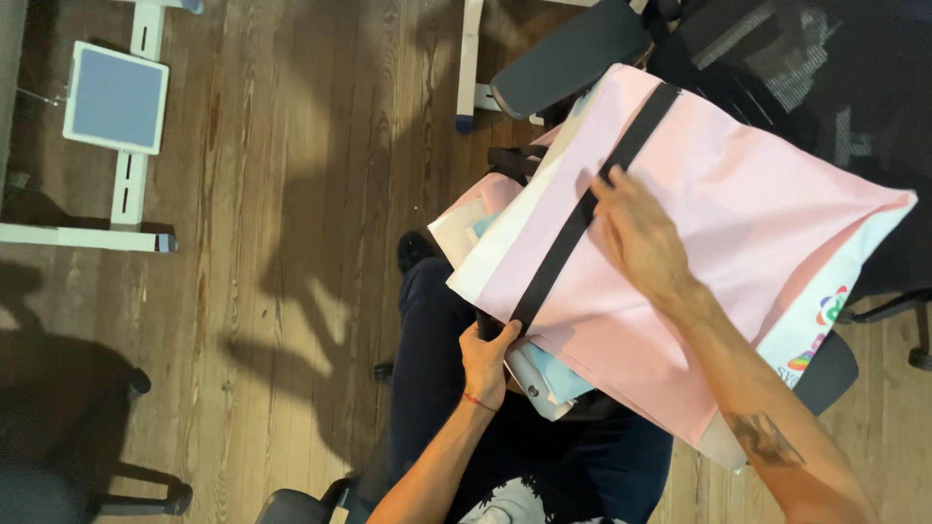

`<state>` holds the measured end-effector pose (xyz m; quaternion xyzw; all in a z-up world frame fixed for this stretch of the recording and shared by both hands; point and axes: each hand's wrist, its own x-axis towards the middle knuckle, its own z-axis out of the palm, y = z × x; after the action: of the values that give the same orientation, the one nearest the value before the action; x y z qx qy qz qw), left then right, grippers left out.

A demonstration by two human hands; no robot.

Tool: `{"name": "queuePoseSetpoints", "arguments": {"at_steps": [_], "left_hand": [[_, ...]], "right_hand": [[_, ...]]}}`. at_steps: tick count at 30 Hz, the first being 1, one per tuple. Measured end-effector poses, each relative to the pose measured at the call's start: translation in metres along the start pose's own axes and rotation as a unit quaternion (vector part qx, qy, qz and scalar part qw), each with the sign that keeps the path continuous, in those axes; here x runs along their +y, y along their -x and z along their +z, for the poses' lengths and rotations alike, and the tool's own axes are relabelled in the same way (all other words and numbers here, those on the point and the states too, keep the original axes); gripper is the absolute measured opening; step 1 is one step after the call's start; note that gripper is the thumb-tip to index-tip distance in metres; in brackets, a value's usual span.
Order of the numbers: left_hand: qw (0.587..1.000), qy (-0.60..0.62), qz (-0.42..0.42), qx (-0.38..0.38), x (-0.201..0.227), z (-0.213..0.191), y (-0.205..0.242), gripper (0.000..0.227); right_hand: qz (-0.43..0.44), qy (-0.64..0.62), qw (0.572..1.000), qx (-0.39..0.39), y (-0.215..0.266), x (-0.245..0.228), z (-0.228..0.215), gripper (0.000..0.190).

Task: Manually aligning and preparing a pink tote bag and its black straps for assembly or finishing.

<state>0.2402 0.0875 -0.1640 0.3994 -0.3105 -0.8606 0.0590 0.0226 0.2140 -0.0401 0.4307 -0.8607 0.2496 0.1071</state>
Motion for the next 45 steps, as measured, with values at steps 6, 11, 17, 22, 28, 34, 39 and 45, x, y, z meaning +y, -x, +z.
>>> {"name": "queuePoseSetpoints", "arguments": {"at_steps": [6, 11, 17, 22, 28, 34, 39, 45], "left_hand": [[1.0, 0.013, -0.006, -0.013, 0.011, 0.004, 0.0, 0.013], [1.0, 0.017, 0.004, -0.015, 0.006, 0.001, -0.002, 0.012], [1.0, 0.002, 0.009, 0.0, 0.009, 0.006, -0.001, 0.016], [1.0, 0.018, -0.002, -0.006, 0.015, 0.011, 0.004, 0.017], [1.0, -0.006, -0.001, 0.022, 0.016, 0.015, 0.004, 0.018], [0.998, 0.051, -0.01, 0.036, -0.003, 0.01, 0.007, 0.021], [0.976, 0.208, -0.048, 0.039, -0.003, 0.025, 0.038, 0.041], [0.979, 0.187, -0.051, 0.067, 0.005, 0.044, 0.056, 0.047]], "right_hand": [[-0.131, 0.01, 0.971, -0.2, 0.041, -0.038, 0.003, 0.032], [-0.089, -0.018, 0.978, -0.185, 0.049, -0.056, 0.002, 0.023], [0.003, -0.059, 0.986, -0.153, 0.041, -0.036, 0.003, 0.027], [0.043, -0.01, 0.999, -0.029, -0.015, 0.009, -0.008, 0.037], [-0.021, 0.166, 0.985, -0.046, -0.037, 0.048, -0.009, 0.008], [-0.033, 0.178, 0.983, -0.038, -0.034, 0.049, -0.004, 0.01], [-0.047, 0.176, 0.983, -0.028, -0.029, 0.056, 0.002, 0.009], [-0.044, 0.174, 0.983, -0.024, -0.025, 0.059, 0.006, 0.008]]}}
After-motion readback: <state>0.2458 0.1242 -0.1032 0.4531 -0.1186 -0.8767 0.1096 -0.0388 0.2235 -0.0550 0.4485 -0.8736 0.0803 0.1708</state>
